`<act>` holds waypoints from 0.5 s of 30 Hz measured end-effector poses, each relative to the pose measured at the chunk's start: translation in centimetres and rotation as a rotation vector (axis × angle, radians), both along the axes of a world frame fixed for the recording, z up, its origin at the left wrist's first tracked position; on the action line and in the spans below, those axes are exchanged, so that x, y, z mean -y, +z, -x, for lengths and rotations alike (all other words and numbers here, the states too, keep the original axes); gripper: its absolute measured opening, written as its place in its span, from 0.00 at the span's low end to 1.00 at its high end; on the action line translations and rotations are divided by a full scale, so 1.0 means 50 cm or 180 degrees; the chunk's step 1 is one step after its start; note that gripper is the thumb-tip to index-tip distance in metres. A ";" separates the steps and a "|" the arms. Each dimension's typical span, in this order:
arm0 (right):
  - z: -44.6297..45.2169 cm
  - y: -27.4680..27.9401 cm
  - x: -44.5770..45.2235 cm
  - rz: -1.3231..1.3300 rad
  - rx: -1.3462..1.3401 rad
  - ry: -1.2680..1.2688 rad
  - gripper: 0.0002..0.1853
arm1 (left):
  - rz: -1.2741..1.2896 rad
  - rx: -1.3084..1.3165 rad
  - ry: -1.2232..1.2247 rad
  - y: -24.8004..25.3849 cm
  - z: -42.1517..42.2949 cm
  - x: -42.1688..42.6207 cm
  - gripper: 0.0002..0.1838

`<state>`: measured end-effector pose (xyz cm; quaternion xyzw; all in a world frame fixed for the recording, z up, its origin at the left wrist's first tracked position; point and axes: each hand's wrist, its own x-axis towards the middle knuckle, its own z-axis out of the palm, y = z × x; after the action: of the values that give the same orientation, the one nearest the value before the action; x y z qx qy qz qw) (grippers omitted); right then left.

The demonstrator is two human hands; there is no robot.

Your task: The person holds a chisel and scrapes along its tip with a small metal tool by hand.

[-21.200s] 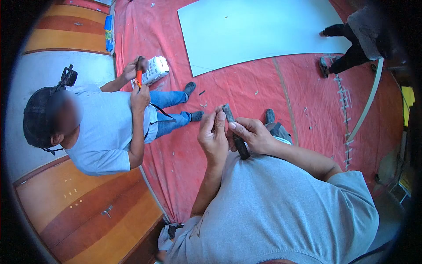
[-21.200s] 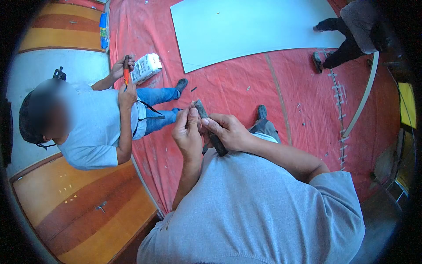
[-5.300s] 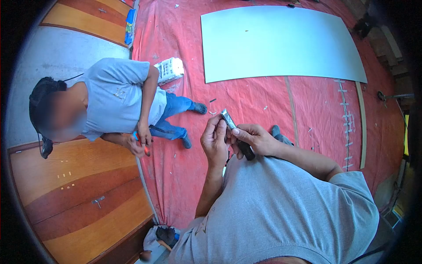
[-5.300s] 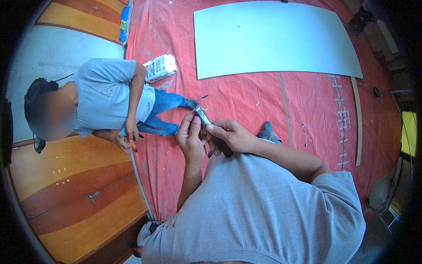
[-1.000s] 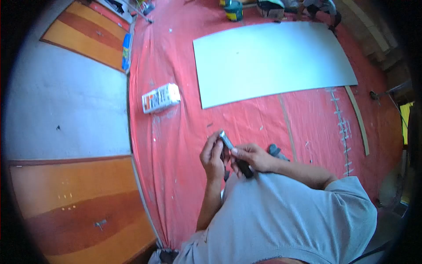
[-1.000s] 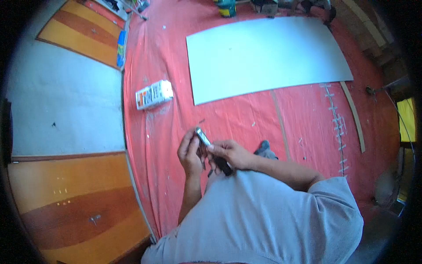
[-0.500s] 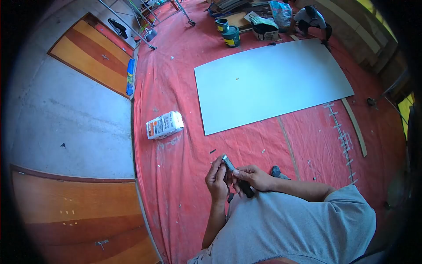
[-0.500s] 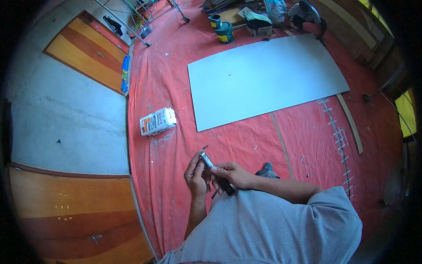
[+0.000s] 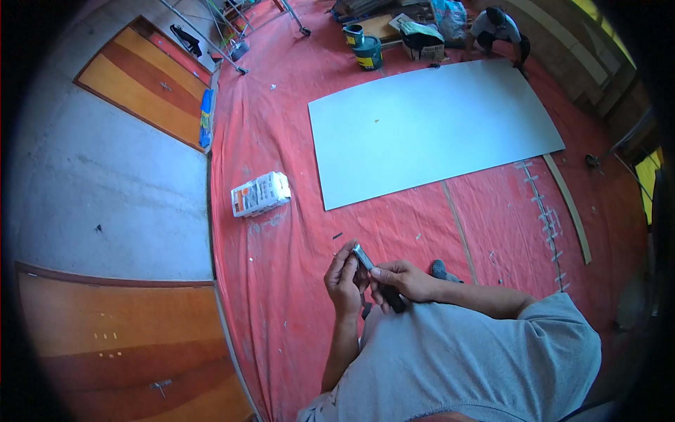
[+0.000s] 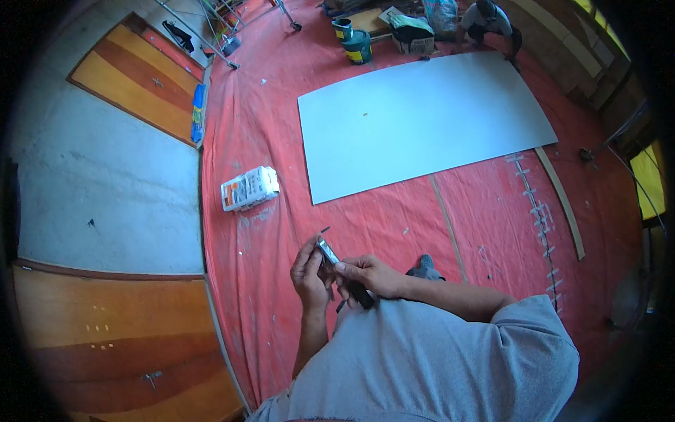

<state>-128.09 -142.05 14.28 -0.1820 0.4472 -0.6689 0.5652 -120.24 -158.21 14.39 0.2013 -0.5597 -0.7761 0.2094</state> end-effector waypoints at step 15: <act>-0.022 -0.014 0.006 0.0025 0.0494 -0.0243 0.24 | -0.0220 0.0018 0.0038 0.000 -0.013 0.004 0.20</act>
<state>-127.01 -142.32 13.59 -0.1146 0.4061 -0.7038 0.5715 -119.58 -158.41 14.40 0.2139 -0.5319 -0.7932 0.2054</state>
